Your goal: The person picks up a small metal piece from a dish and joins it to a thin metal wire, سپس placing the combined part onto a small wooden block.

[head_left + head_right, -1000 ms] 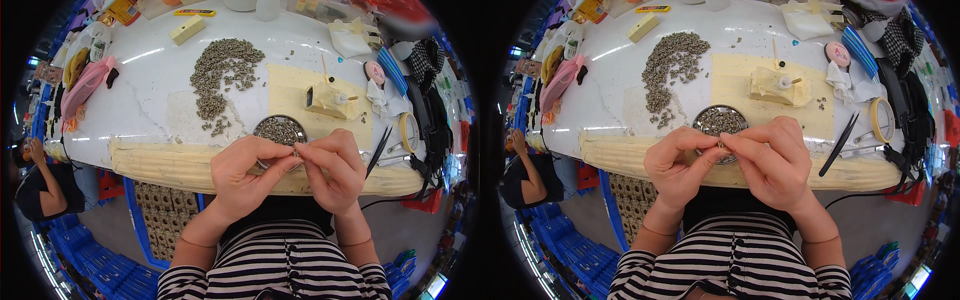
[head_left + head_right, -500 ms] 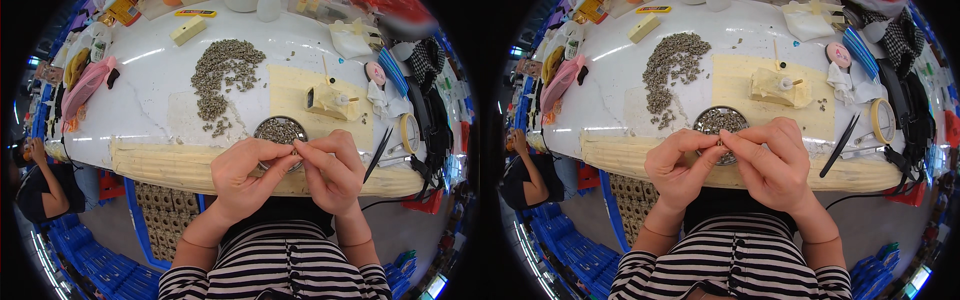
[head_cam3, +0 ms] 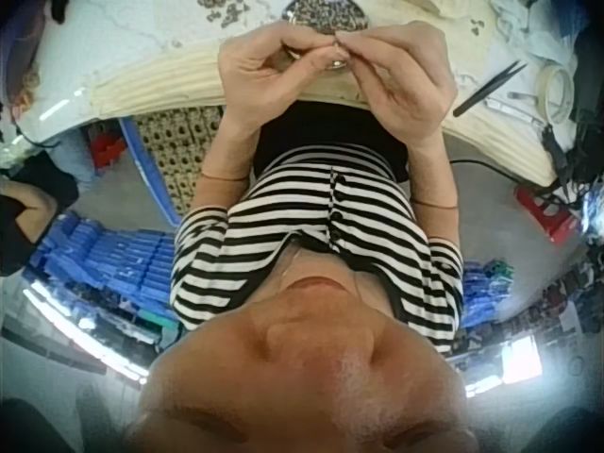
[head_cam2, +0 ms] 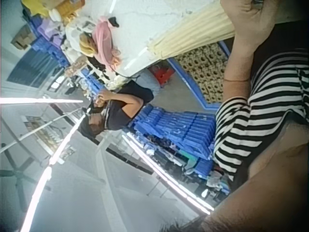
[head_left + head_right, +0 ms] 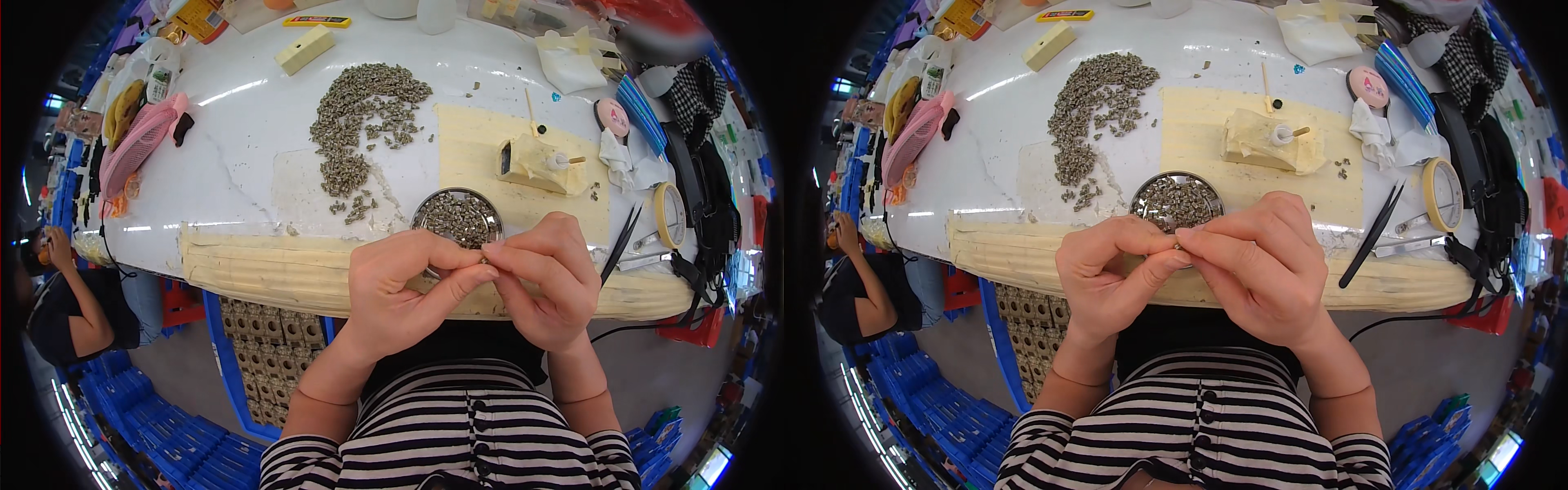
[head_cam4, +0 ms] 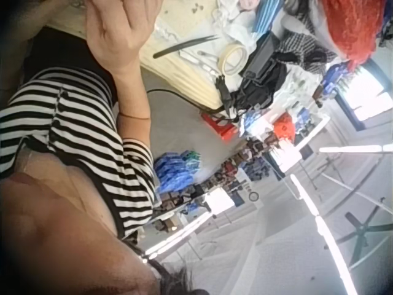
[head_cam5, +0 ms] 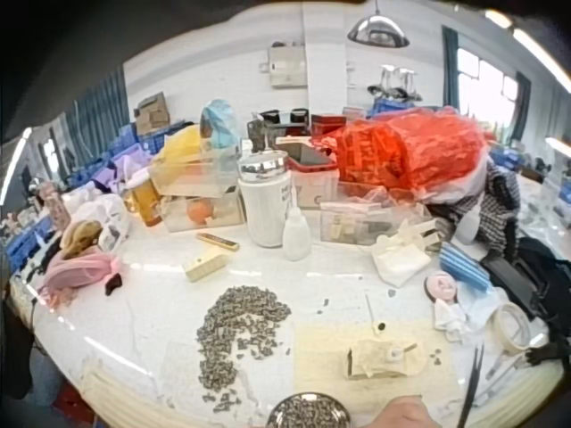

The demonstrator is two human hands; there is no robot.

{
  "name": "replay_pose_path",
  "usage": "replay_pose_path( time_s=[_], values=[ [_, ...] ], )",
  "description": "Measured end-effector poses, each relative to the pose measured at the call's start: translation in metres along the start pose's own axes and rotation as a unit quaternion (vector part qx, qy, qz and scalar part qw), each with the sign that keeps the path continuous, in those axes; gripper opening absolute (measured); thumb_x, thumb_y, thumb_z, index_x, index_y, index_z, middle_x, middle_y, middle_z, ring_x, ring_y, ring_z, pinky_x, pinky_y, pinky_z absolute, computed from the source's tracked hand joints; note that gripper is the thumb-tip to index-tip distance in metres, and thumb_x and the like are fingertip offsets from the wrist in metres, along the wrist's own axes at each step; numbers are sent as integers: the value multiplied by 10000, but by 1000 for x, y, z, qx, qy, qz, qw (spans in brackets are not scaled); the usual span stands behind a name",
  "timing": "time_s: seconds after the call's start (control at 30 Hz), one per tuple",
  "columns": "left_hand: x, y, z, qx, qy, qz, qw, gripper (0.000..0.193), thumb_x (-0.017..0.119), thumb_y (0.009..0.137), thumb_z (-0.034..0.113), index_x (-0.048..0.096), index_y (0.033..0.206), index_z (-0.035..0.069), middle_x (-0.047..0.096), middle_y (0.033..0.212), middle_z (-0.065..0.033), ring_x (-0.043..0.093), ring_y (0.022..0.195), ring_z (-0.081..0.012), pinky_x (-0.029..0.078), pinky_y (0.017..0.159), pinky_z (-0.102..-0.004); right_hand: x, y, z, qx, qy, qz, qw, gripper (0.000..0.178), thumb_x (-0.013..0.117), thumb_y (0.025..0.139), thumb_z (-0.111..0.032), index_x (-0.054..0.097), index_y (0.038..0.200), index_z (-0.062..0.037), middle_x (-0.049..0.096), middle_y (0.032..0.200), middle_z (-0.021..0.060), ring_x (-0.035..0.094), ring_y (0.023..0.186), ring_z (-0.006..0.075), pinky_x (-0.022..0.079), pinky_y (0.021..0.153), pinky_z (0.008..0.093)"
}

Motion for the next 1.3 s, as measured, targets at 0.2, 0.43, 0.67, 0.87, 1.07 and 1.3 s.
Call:
replay_pose_path(
  time_s=[0.2, 0.43, 0.67, 0.87, 1.07, 1.3],
  values=[
    [1, 0, 2, 3, -7, -8, 1000, 121, 798, 793, -26, 701, 862, -49, 711, 795, -118, 661, 702, -138, 503, 634, -229, -2, 1, -1, 2, 1, -7, 1000, 303, 806, 669, -13, 754, 964, -60, 677, 852, 37, 576, 699, 202, 417, 661, 330],
    [1, 2, 3, 10, 11, -23, 1000, 115, 800, 786, -23, 709, 855, -39, 708, 768, -106, 654, 681, -136, 494, 612, -237, -1, 0, -1, 13, 3, 0, 1000, 279, 802, 665, -6, 741, 932, -57, 670, 837, 38, 577, 696, 205, 417, 660, 331],
    [2, 1, 2, 50, 37, 36, 997, 151, 778, 777, -62, 715, 912, -36, 720, 805, -120, 666, 707, -158, 505, 638, -254, -1, 0, 0, 22, -22, 21, 999, 272, 797, 676, 1, 736, 935, -57, 666, 831, 39, 572, 689, 205, 405, 652, 327],
    [4, 1, 5, 89, 97, 29, 991, 182, 776, 763, -81, 715, 929, -38, 723, 819, -122, 671, 705, -168, 506, 635, -252, 1, -1, -1, 0, -53, 22, 998, 290, 793, 671, -10, 741, 951, -67, 673, 848, 25, 564, 696, 198, 401, 660, 324],
    [4, 2, 4, 67, 84, 31, 994, 161, 762, 772, -84, 709, 917, -38, 722, 813, -118, 662, 695, -150, 499, 625, -239, 2, -3, -1, -7, -67, 21, 998, 309, 788, 655, -16, 747, 955, -76, 678, 865, 15, 559, 704, 196, 401, 663, 327],
    [2, 1, 3, 40, 47, 9, 998, 153, 753, 789, -80, 692, 924, -41, 719, 842, -118, 668, 742, -150, 505, 671, -238, 0, -1, 0, 1, -34, 15, 999, 284, 797, 667, -8, 740, 941, -60, 671, 851, 33, 559, 688, 205, 401, 649, 333]
  ],
)
Point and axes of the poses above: each hand's wrist, its own y-axis towards the middle knuckle, its own x-axis out of the palm, z = x × y, the point moved 2 cm from there along y, towards the middle knuckle
